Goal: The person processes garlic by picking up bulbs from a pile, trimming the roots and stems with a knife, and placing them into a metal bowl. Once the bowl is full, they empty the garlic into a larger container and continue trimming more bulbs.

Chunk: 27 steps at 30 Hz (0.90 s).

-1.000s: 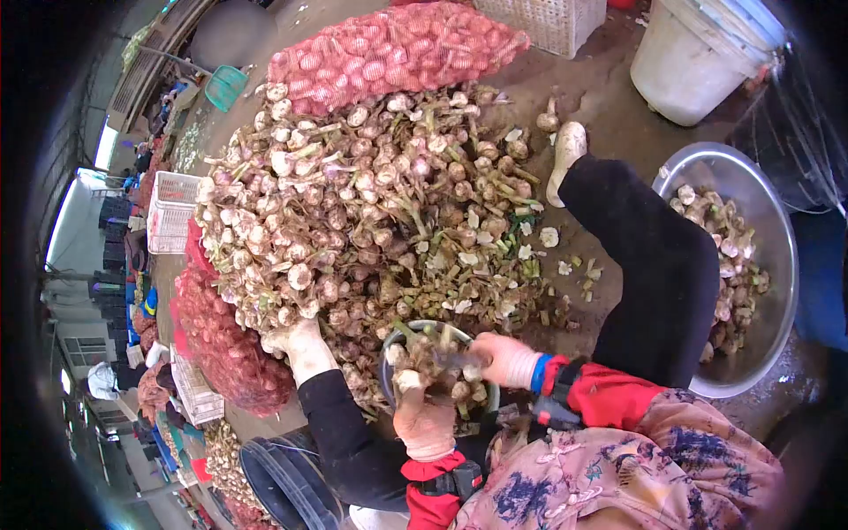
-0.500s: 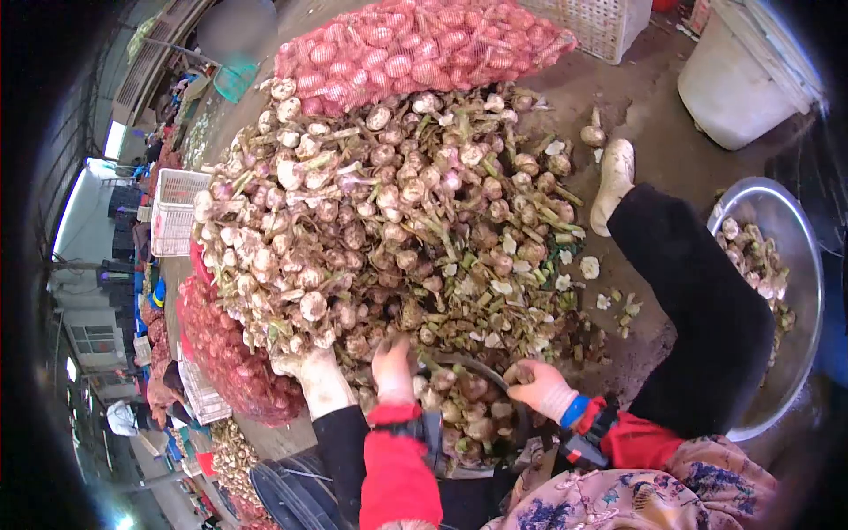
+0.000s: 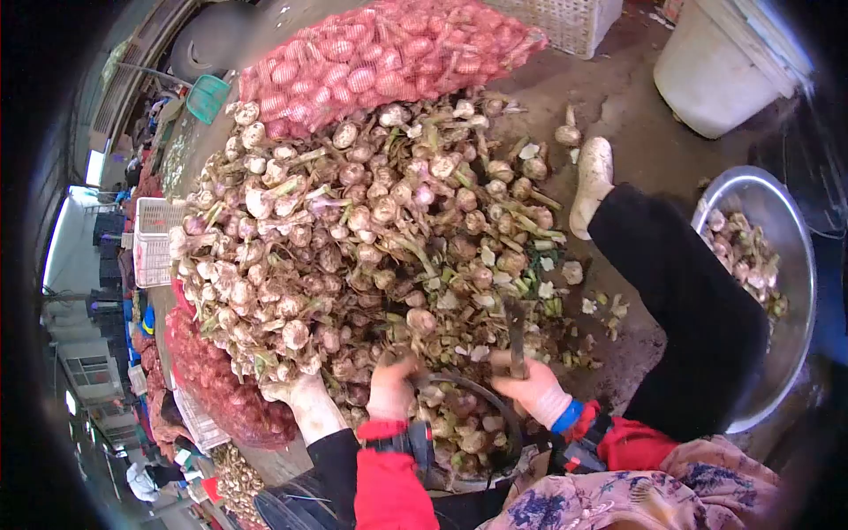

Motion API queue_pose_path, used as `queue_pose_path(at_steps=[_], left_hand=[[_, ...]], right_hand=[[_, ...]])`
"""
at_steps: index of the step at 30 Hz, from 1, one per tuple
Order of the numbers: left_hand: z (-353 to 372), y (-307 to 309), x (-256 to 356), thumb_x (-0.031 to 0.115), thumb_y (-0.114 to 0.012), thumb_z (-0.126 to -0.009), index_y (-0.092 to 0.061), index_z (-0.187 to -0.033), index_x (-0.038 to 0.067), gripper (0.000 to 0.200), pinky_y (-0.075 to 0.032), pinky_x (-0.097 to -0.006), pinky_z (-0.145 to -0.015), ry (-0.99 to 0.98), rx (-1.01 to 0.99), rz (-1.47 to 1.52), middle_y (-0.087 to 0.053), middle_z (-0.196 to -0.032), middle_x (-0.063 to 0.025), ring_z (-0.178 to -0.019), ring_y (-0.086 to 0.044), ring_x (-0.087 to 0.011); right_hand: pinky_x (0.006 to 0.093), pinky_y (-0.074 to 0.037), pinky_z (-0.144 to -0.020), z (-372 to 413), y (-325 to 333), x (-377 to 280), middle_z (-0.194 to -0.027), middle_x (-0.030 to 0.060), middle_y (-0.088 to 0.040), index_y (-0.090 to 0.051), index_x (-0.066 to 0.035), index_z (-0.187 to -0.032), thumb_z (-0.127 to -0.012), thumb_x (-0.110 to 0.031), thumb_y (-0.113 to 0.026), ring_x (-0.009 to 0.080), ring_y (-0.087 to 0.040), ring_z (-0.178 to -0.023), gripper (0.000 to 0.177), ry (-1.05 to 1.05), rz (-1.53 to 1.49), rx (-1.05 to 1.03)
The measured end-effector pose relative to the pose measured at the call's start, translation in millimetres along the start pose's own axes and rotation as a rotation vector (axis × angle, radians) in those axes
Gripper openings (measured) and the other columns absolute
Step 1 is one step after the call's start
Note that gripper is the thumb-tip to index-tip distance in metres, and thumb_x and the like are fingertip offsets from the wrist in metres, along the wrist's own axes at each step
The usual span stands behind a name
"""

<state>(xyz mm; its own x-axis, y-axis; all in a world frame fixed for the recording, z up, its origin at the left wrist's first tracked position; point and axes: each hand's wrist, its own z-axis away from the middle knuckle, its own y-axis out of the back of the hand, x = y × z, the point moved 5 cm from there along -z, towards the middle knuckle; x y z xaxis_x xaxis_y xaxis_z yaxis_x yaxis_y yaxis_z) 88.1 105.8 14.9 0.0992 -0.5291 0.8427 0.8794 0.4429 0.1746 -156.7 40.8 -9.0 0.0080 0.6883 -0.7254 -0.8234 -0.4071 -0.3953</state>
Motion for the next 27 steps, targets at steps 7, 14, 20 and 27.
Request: queue_pose_path(at_steps=[7,14,20,27], left_hand=[[140,-93,24,-0.003,-0.067,-0.069,-0.038,-0.131,0.005,0.069,-0.049,-0.0318,-0.083,0.064,-0.197,0.152,-0.053,-0.117,-0.0053,-0.1,-0.055,-0.0177],[183,-80,-12,0.004,-0.076,-0.067,-0.039,-0.127,0.004,0.07,-0.05,-0.033,-0.082,-0.174,0.05,-0.018,-0.057,-0.113,-0.0078,-0.099,-0.058,-0.021],[200,-93,10,0.013,-0.066,-0.083,-0.037,-0.131,0.004,0.057,-0.047,-0.0404,-0.095,-0.215,-0.056,0.208,-0.053,-0.125,-0.0132,-0.114,-0.054,-0.0266],[199,-111,16,0.007,-0.051,-0.091,-0.04,-0.126,0.006,0.037,-0.051,-0.0385,-0.086,0.072,-0.076,0.866,-0.053,-0.125,-0.0157,-0.105,-0.059,-0.0264]], right_hand=[[0.0299,-0.044,-0.089,49,-30,-49,-0.106,0.0043,-0.062,-0.06,-0.003,-0.112,-0.083,-0.017,-0.07,0.0122,-0.056,-0.097,0.033,0.121,-0.028,-0.498],[0.0318,-0.047,-0.085,87,-19,-41,-0.104,0.0068,-0.061,-0.063,-0.008,-0.105,-0.076,-0.003,-0.065,0.0215,-0.06,-0.098,0.029,0.44,0.561,-0.525],[0.0426,-0.049,-0.075,104,-27,-29,-0.095,0.0112,-0.058,-0.06,-0.008,-0.088,-0.069,-0.011,-0.059,0.0328,-0.06,-0.089,0.019,0.477,1.198,-0.557],[0.0438,-0.051,-0.071,88,-22,-12,-0.091,0.0147,-0.06,-0.061,-0.008,-0.09,-0.07,-0.012,-0.06,0.0348,-0.062,-0.085,0.02,0.562,1.296,-0.505]])
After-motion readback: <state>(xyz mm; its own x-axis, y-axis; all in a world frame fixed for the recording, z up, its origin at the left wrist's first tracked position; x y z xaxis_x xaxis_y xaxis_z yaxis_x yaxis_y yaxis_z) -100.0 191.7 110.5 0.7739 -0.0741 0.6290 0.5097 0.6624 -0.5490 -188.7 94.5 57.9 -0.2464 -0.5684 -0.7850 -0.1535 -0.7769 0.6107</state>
